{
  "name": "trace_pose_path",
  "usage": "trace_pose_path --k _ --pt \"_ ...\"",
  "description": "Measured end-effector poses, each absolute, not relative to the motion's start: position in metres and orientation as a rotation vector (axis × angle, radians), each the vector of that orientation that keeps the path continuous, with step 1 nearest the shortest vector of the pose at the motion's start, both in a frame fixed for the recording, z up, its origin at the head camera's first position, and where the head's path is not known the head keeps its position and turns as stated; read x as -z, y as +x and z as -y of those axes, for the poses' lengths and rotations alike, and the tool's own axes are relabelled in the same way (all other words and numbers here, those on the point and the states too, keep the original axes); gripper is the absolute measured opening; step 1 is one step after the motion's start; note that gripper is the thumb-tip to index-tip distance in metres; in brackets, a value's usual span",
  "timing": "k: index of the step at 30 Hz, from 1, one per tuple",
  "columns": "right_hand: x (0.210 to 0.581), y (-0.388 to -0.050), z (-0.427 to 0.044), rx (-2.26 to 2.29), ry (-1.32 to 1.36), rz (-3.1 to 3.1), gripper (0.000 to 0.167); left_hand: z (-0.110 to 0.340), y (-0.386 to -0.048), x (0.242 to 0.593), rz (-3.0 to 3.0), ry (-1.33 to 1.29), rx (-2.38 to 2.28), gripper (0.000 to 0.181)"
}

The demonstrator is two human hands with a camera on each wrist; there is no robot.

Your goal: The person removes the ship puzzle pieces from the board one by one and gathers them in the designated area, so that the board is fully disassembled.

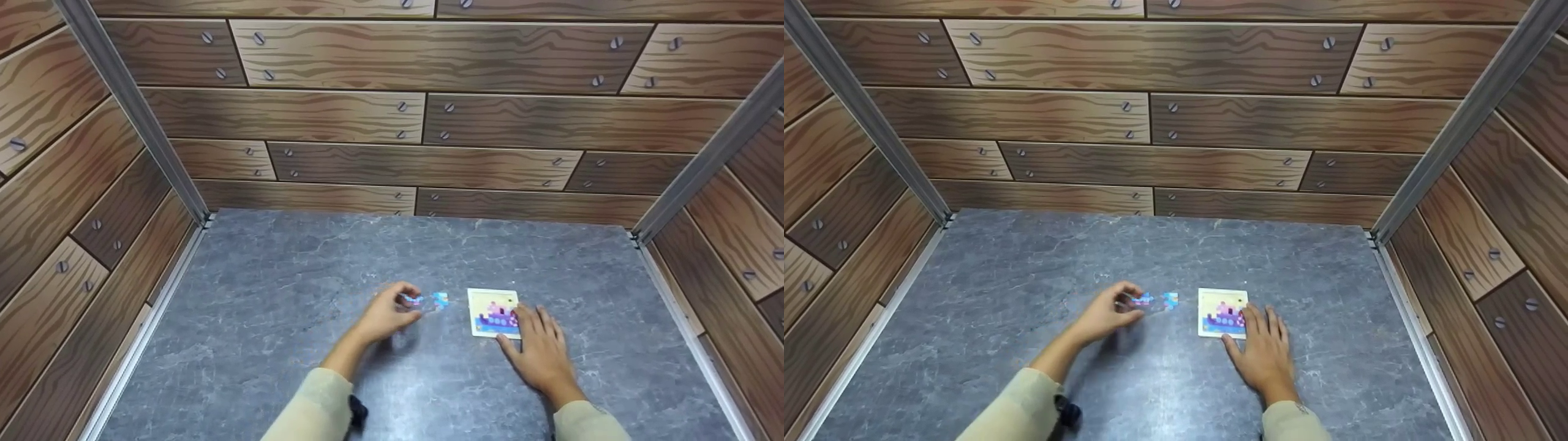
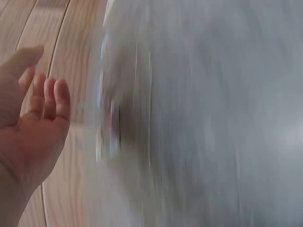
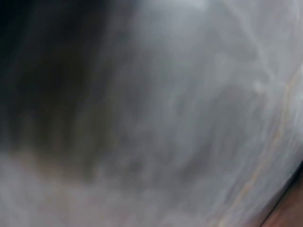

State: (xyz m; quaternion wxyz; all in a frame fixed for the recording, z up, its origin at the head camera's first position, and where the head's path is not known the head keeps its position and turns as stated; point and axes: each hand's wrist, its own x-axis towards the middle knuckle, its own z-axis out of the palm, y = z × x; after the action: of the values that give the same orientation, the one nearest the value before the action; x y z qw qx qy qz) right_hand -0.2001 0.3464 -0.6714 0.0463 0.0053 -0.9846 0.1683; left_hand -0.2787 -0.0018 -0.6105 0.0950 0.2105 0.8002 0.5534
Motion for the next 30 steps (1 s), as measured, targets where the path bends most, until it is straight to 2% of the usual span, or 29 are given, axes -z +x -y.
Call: trace_pose_path --k 8,14,18,25,30 --pt "0.671 -0.201 -0.346 -0.503 0.02 3.002 0.077 -0.08 -0.271 0.62 -2.416 0.634 -1.643 0.039" --pt "0.671 -0.2 -0.348 -0.503 0.016 3.006 0.076 -0.122 -0.267 0.626 -2.411 0.58 -1.634 0.044" --pt "0.672 -0.2 -0.347 -0.514 0.03 2.985 0.074 -0.138 -0.269 0.63 -2.465 0.553 -1.558 0.043" --pt "0.673 -0.199 -0.347 -0.503 0.037 2.97 0.074 -0.156 -0.277 0.657 -2.714 0.637 -1.333 0.038" --pt "0.673 -0.199 -0.348 -0.5 0.039 2.976 0.073 -0.158 -0.275 0.647 -2.744 0.574 -1.176 0.04"
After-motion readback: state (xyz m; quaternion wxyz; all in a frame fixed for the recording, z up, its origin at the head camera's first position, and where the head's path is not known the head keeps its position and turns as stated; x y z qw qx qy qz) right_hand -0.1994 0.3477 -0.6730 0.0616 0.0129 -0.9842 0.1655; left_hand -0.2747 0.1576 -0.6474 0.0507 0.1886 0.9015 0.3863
